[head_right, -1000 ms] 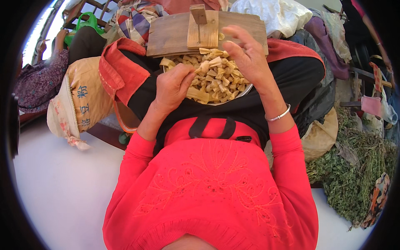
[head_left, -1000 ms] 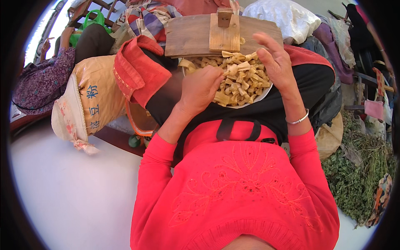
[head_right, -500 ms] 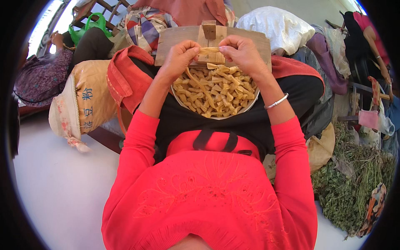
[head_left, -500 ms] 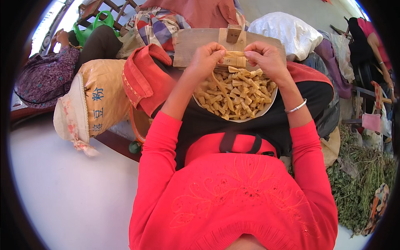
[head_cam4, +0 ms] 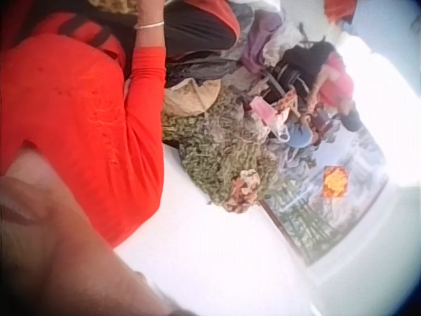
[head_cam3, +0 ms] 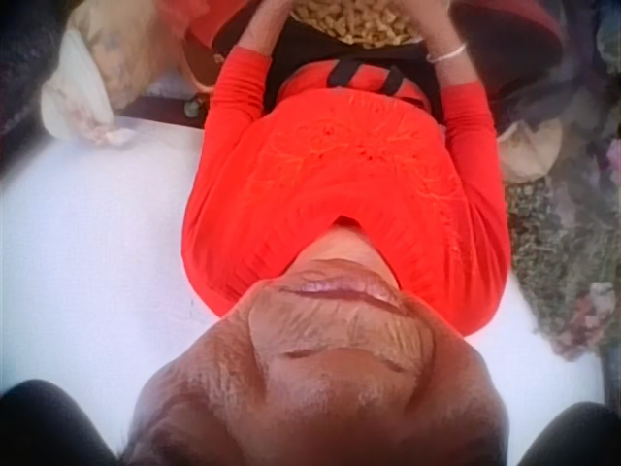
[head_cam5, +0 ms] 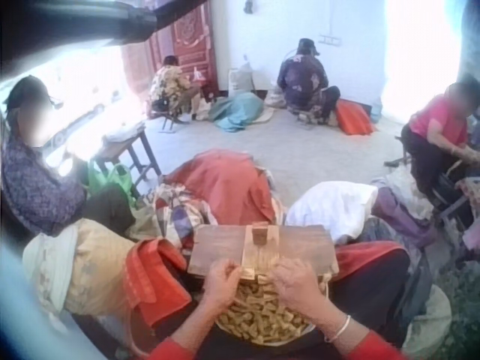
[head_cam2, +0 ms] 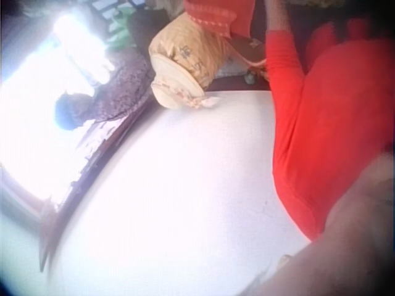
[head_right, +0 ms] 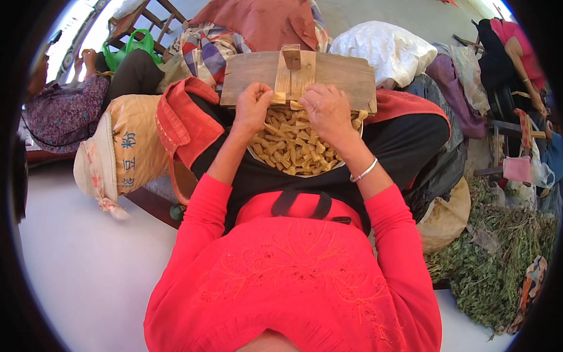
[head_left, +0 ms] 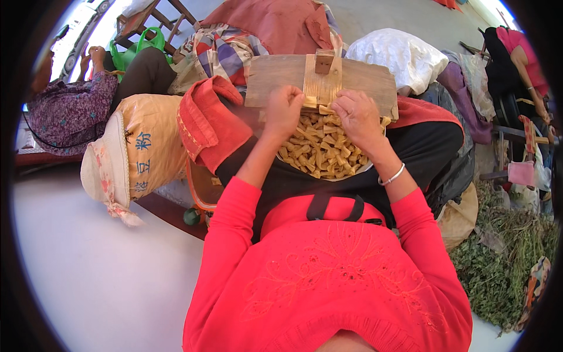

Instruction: The person folds and splits thin bamboo strips over a wooden jig while sitting among other people performing similar tasks, placing the resulting pieces into a metal bowl.

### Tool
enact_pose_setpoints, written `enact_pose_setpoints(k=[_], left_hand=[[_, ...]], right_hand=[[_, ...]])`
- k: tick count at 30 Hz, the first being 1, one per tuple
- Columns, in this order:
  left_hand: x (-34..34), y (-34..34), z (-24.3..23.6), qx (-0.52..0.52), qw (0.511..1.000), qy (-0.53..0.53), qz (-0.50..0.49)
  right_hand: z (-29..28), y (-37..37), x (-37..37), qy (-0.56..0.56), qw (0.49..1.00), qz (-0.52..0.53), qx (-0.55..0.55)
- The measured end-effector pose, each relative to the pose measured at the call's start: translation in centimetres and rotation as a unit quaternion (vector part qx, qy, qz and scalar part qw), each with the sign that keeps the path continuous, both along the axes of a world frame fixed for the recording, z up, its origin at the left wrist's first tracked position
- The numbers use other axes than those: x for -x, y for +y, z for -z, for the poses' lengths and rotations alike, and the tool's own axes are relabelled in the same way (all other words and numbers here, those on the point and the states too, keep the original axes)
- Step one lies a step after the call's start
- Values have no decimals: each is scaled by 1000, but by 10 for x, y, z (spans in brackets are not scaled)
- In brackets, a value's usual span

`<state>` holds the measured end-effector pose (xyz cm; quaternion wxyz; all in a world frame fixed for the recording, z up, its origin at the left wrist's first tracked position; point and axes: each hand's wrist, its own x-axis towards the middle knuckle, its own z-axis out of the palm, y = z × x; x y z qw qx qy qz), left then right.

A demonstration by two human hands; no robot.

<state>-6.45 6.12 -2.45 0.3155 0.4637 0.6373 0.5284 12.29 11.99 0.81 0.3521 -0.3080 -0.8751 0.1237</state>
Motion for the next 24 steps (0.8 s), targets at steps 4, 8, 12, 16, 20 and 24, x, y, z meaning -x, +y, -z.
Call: enact_pose_setpoints(k=[4, 8, 12, 16, 20, 24], left_hand=[[-47, -33, -17, 29, 943, -326, 65], [-51, -62, -48, 185, 851, -449, 201], [-24, -74, -86, 148, 941, -150, 265], [-25, -59, -135, -20, 957, -25, 288], [-57, -59, -128, -169, 938, -152, 263], [-66, -52, -115, -25, 922, -297, 246]], right_hand=[[-19, -31, 16, 54, 999, -4, -5], [-28, -21, -2, 34, 995, 17, 89], [-50, -33, -27, -34, 984, -60, 163], [-114, -75, -46, -42, 829, -257, 495], [-123, -88, -45, 248, 720, -291, 579], [-69, -55, -9, 305, 898, -64, 309]])
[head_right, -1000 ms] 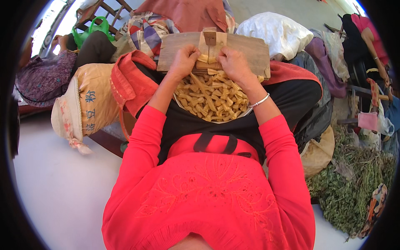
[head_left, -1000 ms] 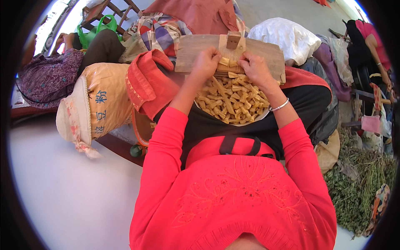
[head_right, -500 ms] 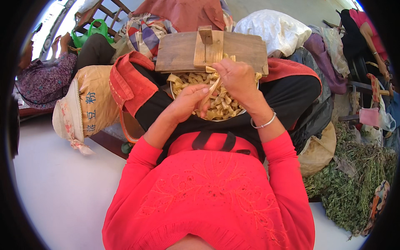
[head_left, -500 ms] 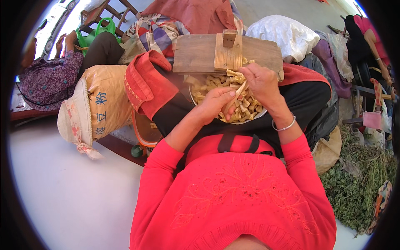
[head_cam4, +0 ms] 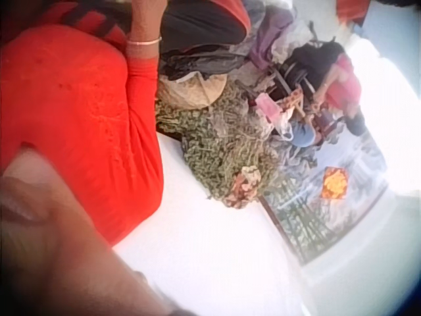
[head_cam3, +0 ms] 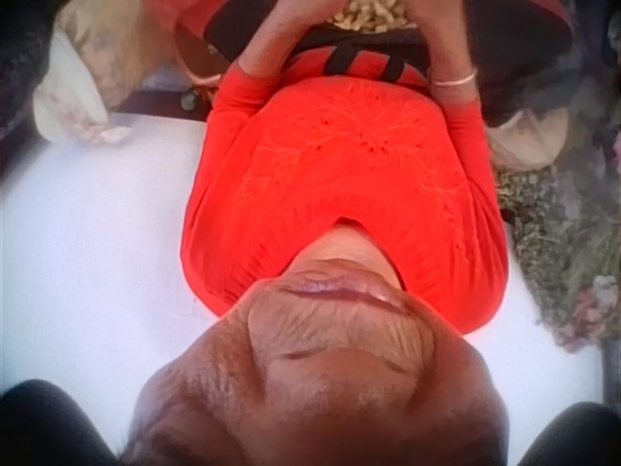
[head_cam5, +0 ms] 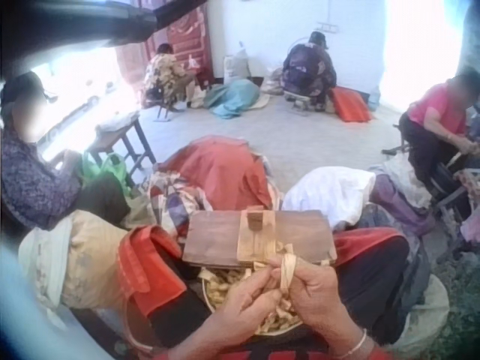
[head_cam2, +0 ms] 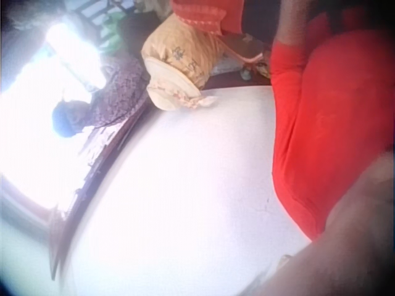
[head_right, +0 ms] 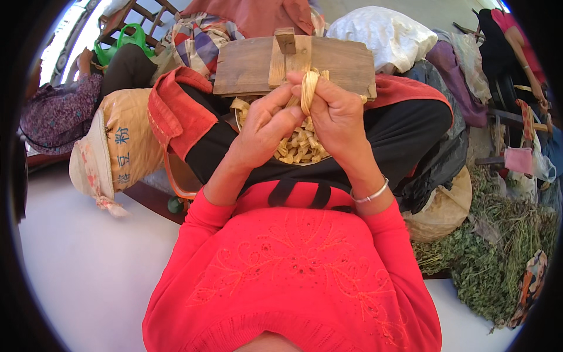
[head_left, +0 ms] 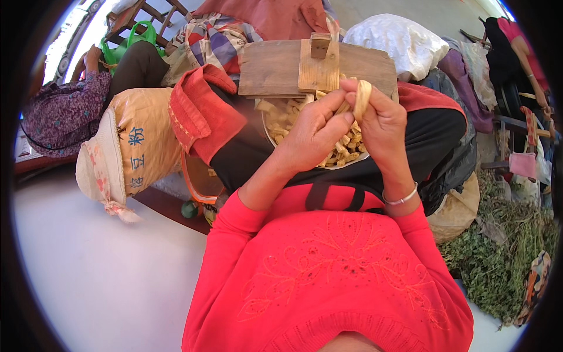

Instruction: The person folds and splits thin bamboo strips over a wooden jig while sitting among other people performing similar tasks, placing the resulting pieces into a metal bowl.

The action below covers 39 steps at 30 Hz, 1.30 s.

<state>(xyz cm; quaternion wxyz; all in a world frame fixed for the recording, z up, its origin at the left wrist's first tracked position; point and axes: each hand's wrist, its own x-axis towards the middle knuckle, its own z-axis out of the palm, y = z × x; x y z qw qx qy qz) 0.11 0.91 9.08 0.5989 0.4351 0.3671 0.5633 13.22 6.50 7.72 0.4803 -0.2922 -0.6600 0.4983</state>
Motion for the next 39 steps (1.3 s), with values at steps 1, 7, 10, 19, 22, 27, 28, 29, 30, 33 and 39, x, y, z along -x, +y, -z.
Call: enact_pose_setpoints(k=[1, 7, 10, 19, 22, 27, 28, 29, 30, 33, 39], left_hand=[[-3, 3, 5, 6, 1000, 9, -2], [5, 13, 54, 94, 993, -67, 19], [7, 13, 65, 71, 995, 69, 14], [6, -11, 83, -234, 779, 556, -171], [1, -16, 88, -239, 809, 507, -177], [-1, -15, 74, -180, 870, 437, -142], [-1, -12, 73, -179, 864, 447, -147], [0, -8, 73, -180, 859, 455, -153], [0, -5, 70, -106, 910, 383, -122], [0, 1, 68, 29, 981, 184, -63], [-10, 7, 63, -4, 983, 152, -100]], right_hand=[[22, 11, 5, -16, 992, 60, -111], [28, 21, -5, -312, 910, 99, -255], [32, 20, -10, -343, 896, 84, -270], [90, 5, -21, -67, 913, -180, 359], [85, -3, -22, 123, 825, -257, 488], [84, -3, -18, -21, 941, -165, 294], [87, -3, -17, -74, 974, -125, 173], [83, -2, -14, -126, 988, -81, 46], [73, -5, -13, -165, 985, -8, -49], [61, 2, -13, -197, 961, 45, -187], [54, 3, -18, -292, 924, 76, -236]])
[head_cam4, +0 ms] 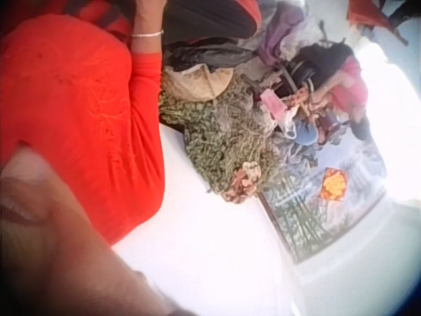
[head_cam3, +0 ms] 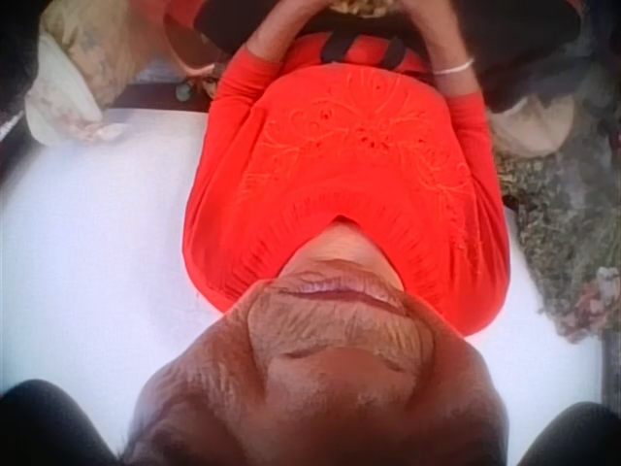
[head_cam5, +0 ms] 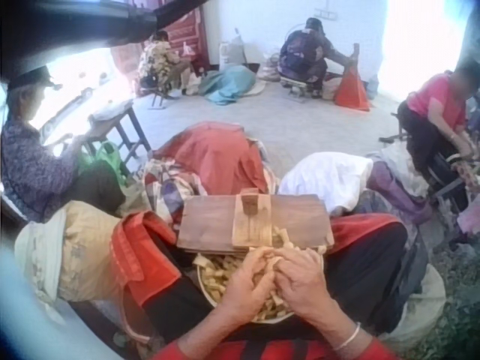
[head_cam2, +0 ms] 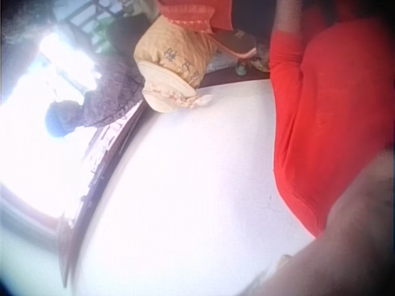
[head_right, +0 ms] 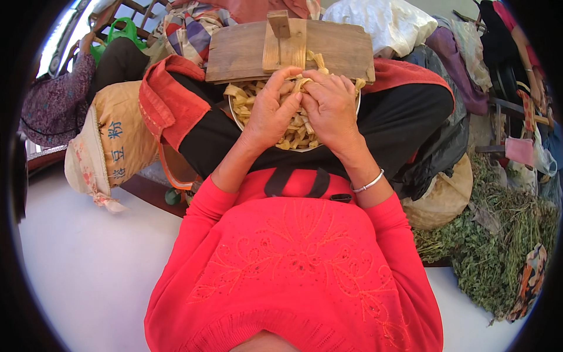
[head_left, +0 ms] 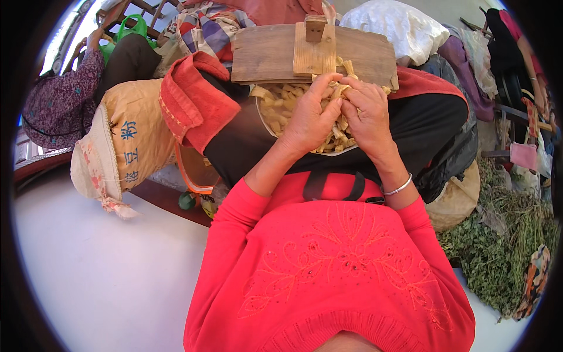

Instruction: The person folds and splits thin bamboo strips over a wooden jig while sitting among other people performing similar tasks, placing the resulting pieces into a metal bowl.

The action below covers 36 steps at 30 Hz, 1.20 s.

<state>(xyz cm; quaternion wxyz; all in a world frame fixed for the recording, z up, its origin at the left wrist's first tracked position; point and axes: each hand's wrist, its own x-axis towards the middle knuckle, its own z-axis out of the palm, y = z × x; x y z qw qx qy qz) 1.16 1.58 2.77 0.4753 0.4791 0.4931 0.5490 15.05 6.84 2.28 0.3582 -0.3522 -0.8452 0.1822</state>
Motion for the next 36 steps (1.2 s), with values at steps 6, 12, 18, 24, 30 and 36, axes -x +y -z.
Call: enact_pose_setpoints(k=[6, 12, 18, 24, 30, 36], left_hand=[[1, 11, 26, 46, 996, -59, -51], [11, -25, 31, 165, 977, -133, 27], [39, -27, 12, -75, 901, 420, -82], [46, -1, 2, -227, 845, 481, -52], [61, 27, 9, 42, 993, 85, 64], [92, 56, 15, 35, 988, 146, 42]], right_hand=[[2, 1, 7, 70, 996, -29, -45], [10, 26, 8, 279, 930, 44, 236], [12, 42, -8, 355, 872, -28, 337], [-20, 59, -6, 65, 858, -177, 478], [-9, 73, 0, 122, 816, -162, 541], [-1, 80, 22, 144, 878, -82, 450]])
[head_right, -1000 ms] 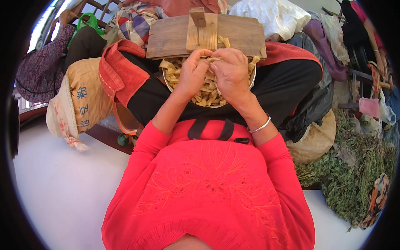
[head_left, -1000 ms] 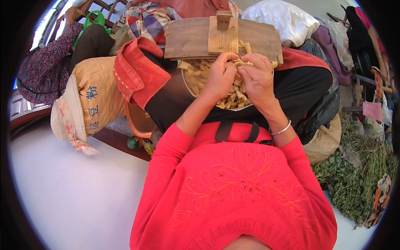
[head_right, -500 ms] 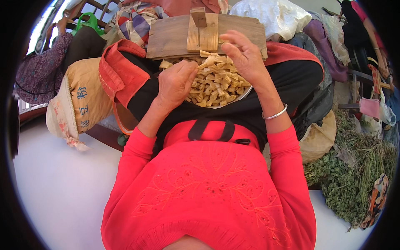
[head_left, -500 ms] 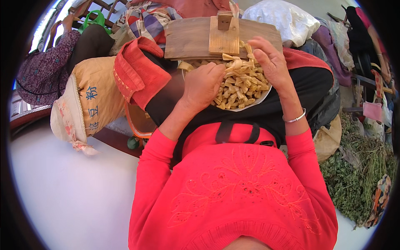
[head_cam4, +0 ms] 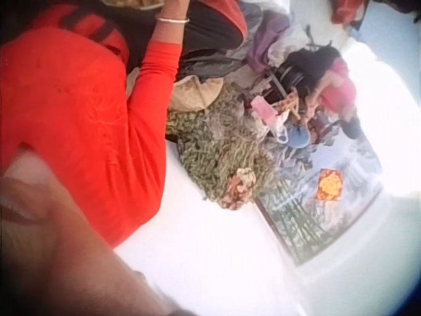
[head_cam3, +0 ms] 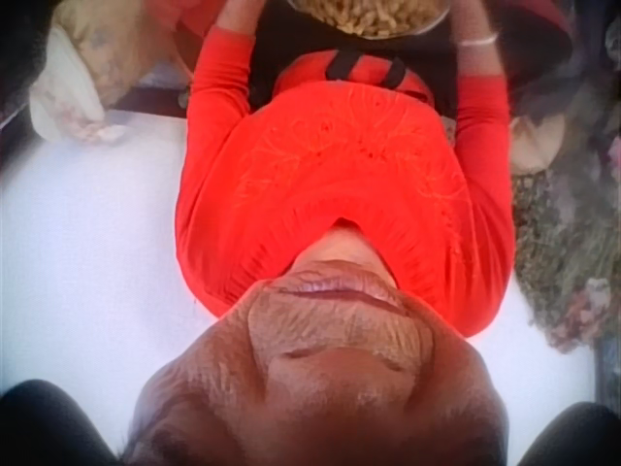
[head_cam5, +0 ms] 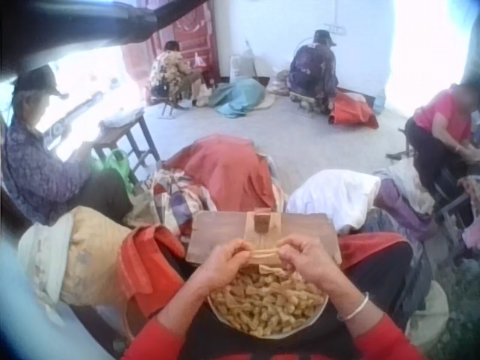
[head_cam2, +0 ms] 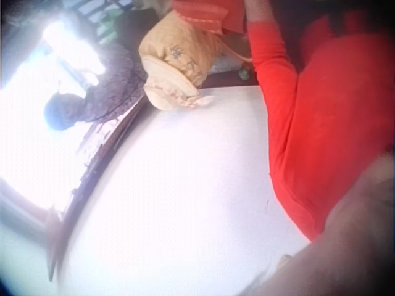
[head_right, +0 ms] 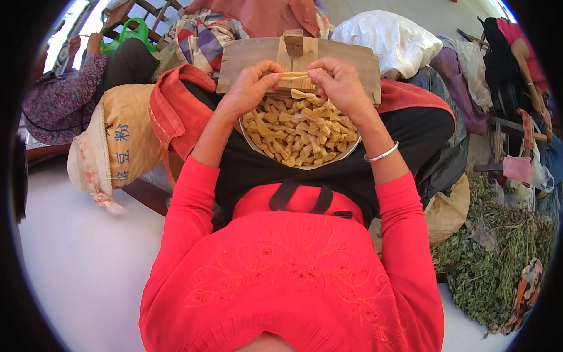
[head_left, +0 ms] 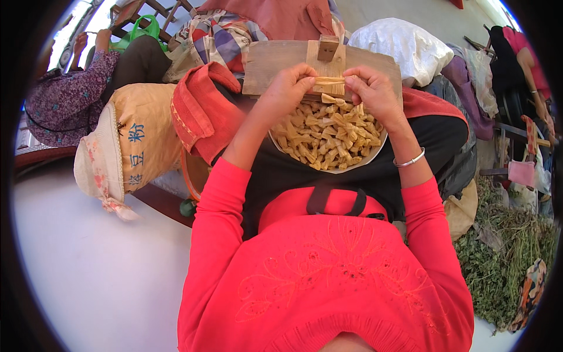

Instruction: The person folds and splits thin bamboo strips over a wooden jig while sitting among other people performing similar tasks, placing the resulting pieces into a metal bowl.

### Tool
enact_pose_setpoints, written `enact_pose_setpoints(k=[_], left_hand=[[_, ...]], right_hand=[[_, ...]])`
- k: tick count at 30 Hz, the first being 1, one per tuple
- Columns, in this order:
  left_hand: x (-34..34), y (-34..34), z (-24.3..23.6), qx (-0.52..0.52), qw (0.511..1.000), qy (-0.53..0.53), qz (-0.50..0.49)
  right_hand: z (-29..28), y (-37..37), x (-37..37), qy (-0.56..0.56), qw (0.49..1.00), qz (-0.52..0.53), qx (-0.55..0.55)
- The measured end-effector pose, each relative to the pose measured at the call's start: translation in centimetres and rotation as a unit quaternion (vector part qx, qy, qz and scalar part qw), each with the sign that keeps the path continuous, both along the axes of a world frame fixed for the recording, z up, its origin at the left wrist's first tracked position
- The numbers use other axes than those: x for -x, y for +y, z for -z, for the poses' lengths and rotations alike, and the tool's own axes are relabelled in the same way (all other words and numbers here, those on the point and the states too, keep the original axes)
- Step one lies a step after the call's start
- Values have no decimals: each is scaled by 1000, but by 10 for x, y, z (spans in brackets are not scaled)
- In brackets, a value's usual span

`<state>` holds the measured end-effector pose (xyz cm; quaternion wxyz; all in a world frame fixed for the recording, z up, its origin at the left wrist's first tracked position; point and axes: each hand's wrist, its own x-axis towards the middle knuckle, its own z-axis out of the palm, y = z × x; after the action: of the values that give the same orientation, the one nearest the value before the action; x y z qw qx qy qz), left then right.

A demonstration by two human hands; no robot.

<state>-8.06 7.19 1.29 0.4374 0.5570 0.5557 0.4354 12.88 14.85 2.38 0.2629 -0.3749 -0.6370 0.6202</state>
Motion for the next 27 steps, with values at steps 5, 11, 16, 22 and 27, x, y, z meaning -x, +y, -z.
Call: enact_pose_setpoints(k=[5, 11, 16, 22, 27], left_hand=[[9, 17, 11, 23, 998, 45, -42], [8, 33, 41, -22, 975, 209, -77], [18, 23, 47, -49, 963, 178, -199], [-25, -18, -7, 52, 978, -192, -69], [-58, -47, -14, -17, 992, -113, 46]], right_hand=[[23, 13, 9, -61, 986, 24, -155], [32, 19, 18, -199, 941, -5, -275], [32, 8, 4, -168, 935, 4, -312], [-20, -37, -17, -109, 984, -136, -27], [-28, -62, -22, -111, 958, -117, -238]])
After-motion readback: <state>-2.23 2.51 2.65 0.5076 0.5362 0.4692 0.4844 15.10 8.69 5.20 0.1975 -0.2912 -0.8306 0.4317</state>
